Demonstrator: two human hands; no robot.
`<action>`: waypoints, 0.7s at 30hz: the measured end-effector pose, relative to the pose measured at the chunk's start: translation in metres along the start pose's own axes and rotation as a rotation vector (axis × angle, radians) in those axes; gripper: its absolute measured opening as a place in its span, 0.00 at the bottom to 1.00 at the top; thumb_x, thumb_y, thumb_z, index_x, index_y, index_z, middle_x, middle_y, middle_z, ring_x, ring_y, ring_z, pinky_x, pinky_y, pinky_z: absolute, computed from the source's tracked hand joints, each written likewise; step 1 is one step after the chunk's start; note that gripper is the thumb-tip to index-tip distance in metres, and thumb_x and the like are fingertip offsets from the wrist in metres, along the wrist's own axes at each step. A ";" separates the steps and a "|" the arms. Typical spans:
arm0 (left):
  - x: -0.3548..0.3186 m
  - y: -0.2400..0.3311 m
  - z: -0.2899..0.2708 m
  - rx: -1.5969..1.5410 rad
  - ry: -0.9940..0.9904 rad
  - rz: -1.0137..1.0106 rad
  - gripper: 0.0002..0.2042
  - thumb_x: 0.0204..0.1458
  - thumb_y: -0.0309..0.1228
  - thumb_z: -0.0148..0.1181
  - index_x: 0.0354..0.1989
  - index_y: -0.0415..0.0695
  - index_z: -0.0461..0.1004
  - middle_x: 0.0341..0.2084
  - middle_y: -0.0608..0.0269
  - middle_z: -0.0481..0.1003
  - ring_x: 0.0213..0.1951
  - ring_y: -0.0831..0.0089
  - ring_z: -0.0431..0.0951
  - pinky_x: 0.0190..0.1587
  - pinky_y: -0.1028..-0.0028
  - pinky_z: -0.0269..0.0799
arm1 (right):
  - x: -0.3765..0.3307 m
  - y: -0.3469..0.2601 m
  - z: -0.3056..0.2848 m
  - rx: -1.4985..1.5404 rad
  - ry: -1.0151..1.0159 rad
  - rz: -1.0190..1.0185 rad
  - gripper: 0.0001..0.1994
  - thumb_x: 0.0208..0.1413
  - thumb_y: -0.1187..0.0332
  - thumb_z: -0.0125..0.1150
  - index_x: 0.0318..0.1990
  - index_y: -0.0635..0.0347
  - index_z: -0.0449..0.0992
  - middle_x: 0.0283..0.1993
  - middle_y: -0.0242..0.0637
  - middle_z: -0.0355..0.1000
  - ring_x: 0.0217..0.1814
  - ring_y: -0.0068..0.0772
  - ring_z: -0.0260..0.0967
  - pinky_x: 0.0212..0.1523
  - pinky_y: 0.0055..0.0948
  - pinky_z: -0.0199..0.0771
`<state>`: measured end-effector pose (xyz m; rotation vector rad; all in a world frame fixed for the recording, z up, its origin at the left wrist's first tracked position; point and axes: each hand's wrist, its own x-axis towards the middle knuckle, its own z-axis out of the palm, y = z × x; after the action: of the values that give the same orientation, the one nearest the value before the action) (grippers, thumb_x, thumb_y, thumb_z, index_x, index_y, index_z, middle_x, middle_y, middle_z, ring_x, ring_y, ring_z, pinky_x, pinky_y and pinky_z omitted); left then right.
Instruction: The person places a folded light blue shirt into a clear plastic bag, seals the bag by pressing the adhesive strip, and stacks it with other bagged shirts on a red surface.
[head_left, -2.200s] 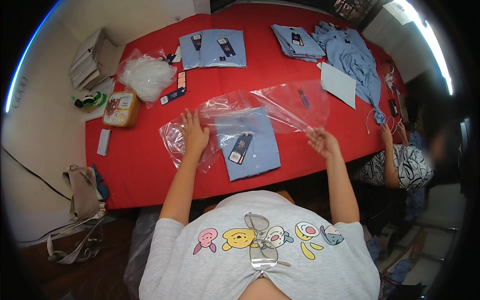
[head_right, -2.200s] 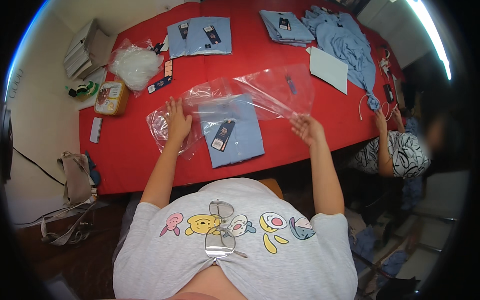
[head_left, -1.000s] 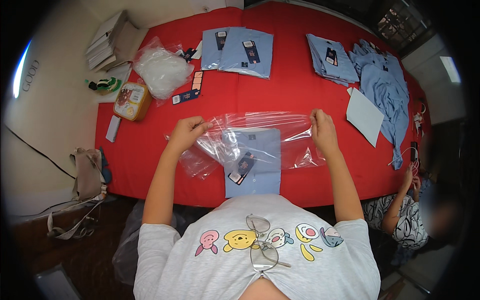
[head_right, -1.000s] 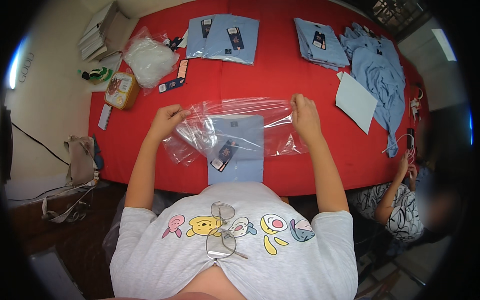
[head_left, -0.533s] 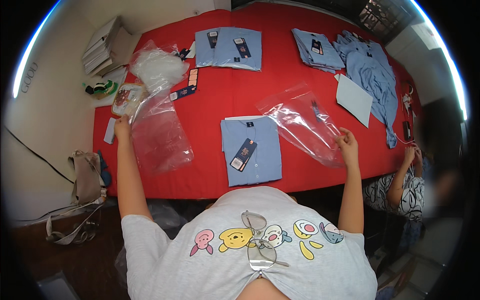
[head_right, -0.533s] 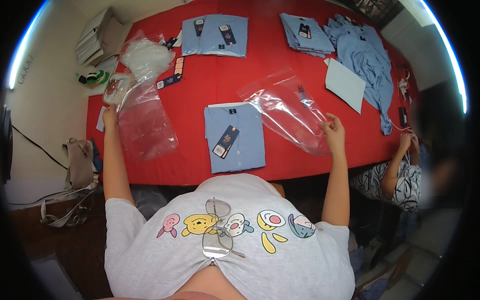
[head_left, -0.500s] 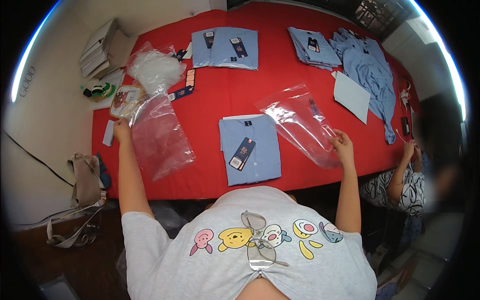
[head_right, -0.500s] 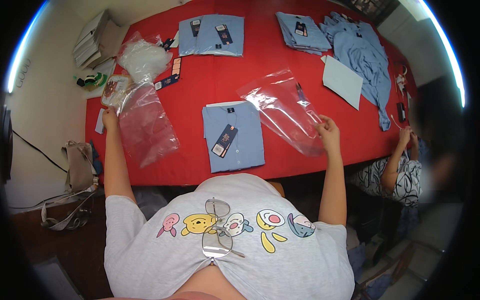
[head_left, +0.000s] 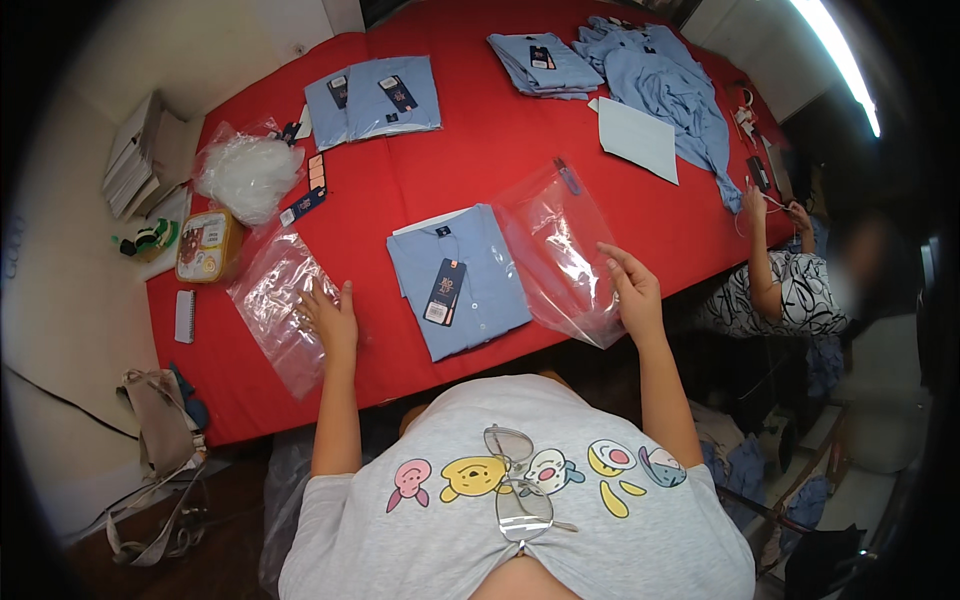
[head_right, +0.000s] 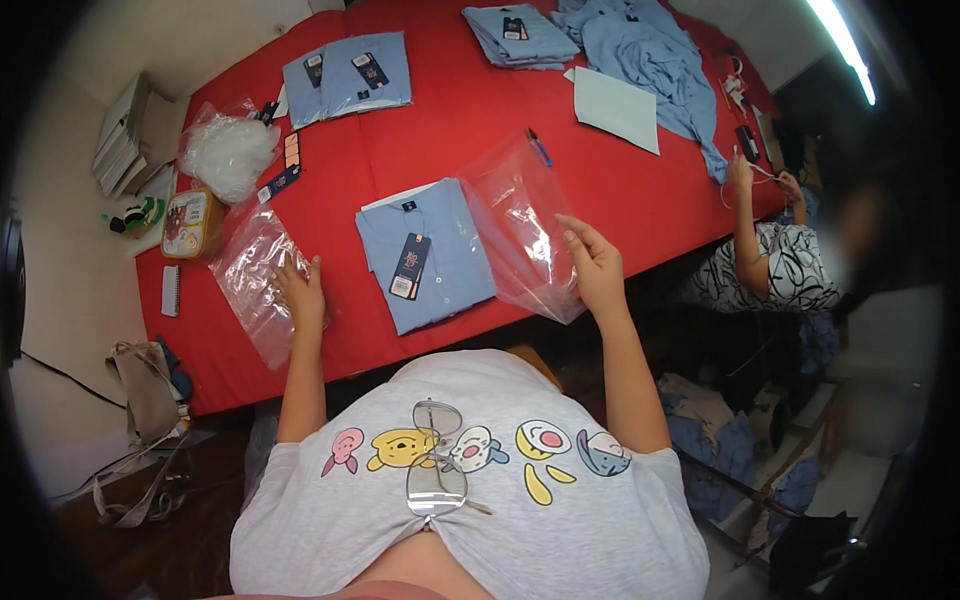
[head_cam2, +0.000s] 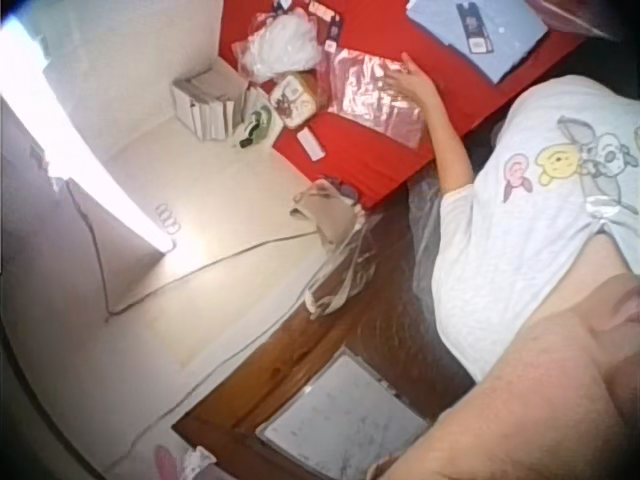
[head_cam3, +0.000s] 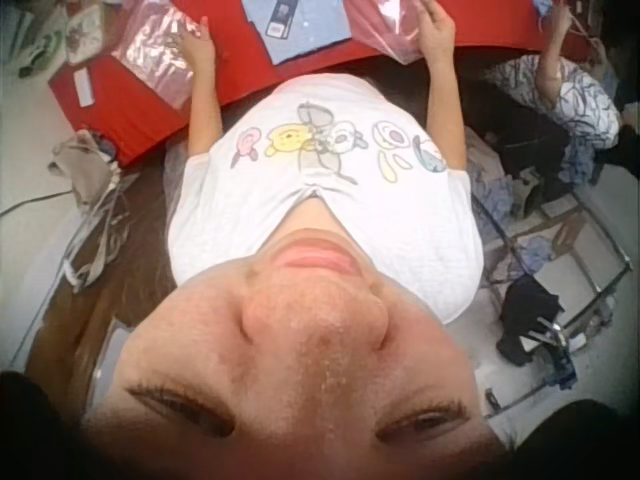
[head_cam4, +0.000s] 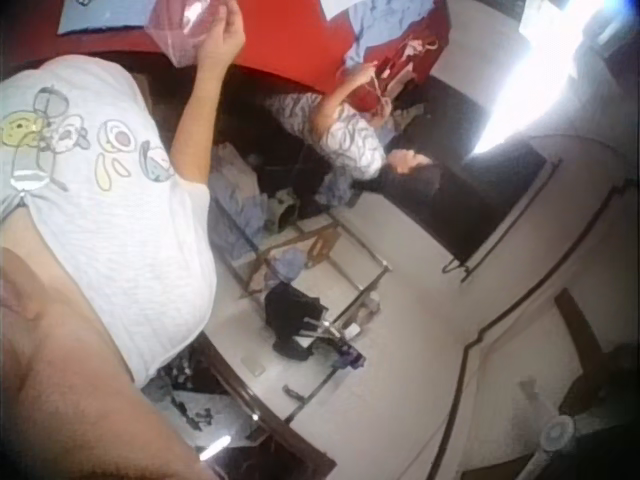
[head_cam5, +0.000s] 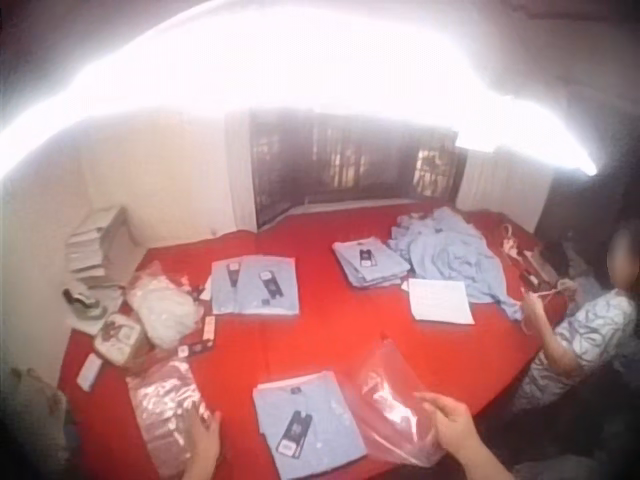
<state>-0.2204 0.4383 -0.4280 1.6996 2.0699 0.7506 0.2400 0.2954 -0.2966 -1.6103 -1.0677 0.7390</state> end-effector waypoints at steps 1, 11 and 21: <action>-0.008 0.013 0.002 -0.209 0.034 -0.018 0.38 0.67 0.52 0.60 0.78 0.42 0.57 0.80 0.41 0.50 0.82 0.48 0.45 0.78 0.39 0.41 | -0.008 -0.017 0.009 -0.062 0.018 -0.105 0.15 0.71 0.69 0.62 0.60 0.60 0.83 0.31 0.23 0.76 0.28 0.13 0.64 0.31 0.21 0.67; -0.131 0.214 0.024 -1.164 -0.715 -0.125 0.32 0.70 0.34 0.55 0.81 0.48 0.55 0.66 0.46 0.75 0.67 0.58 0.75 0.69 0.58 0.67 | -0.099 -0.046 0.046 -0.562 -0.674 -0.537 0.19 0.60 0.63 0.70 0.58 0.53 0.82 0.44 0.39 0.79 0.38 0.47 0.79 0.42 0.43 0.80; -0.188 0.213 -0.011 -0.969 -0.976 0.109 0.27 0.64 0.17 0.57 0.73 0.43 0.71 0.50 0.56 0.85 0.57 0.70 0.83 0.62 0.70 0.75 | -0.035 -0.061 -0.067 -0.309 -0.180 -0.232 0.44 0.54 0.53 0.80 0.74 0.62 0.65 0.73 0.56 0.65 0.72 0.52 0.67 0.67 0.48 0.71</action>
<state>-0.0193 0.2826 -0.3012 1.1922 0.7407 0.5968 0.2663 0.2415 -0.2207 -1.6598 -1.5316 0.5915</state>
